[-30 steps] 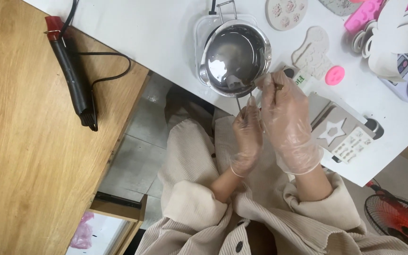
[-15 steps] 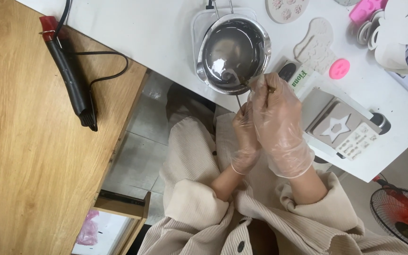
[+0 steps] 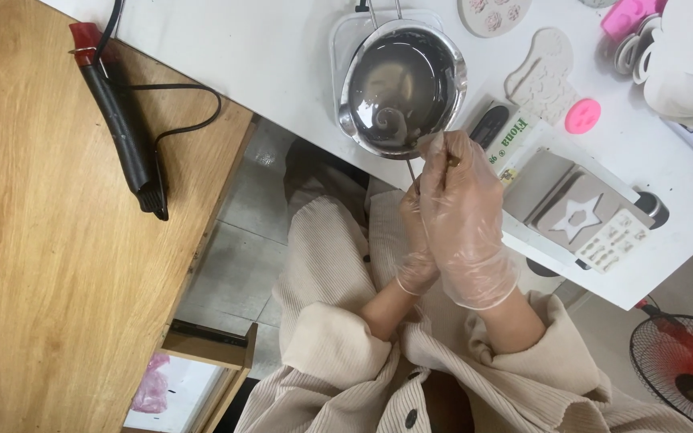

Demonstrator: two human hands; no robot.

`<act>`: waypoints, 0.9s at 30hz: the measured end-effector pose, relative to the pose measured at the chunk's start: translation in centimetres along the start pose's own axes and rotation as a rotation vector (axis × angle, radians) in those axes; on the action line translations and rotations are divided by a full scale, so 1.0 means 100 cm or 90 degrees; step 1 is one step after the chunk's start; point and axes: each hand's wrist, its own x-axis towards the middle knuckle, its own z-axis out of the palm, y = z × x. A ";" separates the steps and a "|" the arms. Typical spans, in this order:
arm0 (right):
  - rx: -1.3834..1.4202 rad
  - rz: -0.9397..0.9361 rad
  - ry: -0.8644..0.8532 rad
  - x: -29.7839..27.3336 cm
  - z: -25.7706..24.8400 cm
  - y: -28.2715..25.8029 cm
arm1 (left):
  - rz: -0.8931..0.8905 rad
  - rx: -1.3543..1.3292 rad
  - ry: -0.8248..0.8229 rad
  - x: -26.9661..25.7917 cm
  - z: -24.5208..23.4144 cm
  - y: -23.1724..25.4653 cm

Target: Stirring and melting wax in a small pot using a heating plate and a spoon.

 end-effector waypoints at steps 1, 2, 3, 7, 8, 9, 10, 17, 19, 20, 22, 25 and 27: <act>0.000 0.000 0.000 -0.001 0.001 -0.001 | 0.000 0.000 0.000 0.000 0.000 0.000; -0.011 -0.001 0.004 -0.002 0.001 -0.002 | 0.027 0.066 -0.003 0.000 0.000 0.001; -0.021 -0.002 0.008 -0.003 0.002 -0.003 | 0.054 0.132 -0.007 -0.001 0.000 0.001; -0.015 0.009 0.021 -0.004 0.006 -0.005 | 0.112 0.150 -0.056 -0.001 0.007 0.016; -0.008 0.017 0.022 -0.005 0.008 -0.004 | 0.043 0.115 -0.025 -0.002 0.005 0.006; 0.000 0.026 0.023 -0.005 0.010 -0.004 | -0.026 0.081 0.004 -0.003 0.002 -0.004; 0.000 0.026 0.022 -0.005 0.009 -0.006 | -0.027 0.080 0.004 -0.004 0.003 0.003; 0.031 0.030 0.027 0.000 0.005 -0.023 | 0.016 -0.062 -0.047 -0.007 0.003 0.009; 0.035 0.033 0.023 0.000 0.004 -0.023 | 0.041 -0.042 -0.074 -0.006 0.003 0.011; 0.042 0.035 0.024 0.000 0.005 -0.023 | 0.009 -0.078 -0.066 -0.005 0.003 0.008; 0.050 0.038 0.025 -0.001 0.007 -0.023 | -0.023 -0.115 -0.059 -0.004 -0.001 -0.005; 0.042 0.058 0.030 -0.001 0.010 -0.025 | -0.253 -0.767 -0.111 -0.001 -0.006 -0.018; 0.068 0.045 0.019 -0.001 0.010 -0.031 | -0.256 -1.215 -0.239 0.006 0.002 -0.003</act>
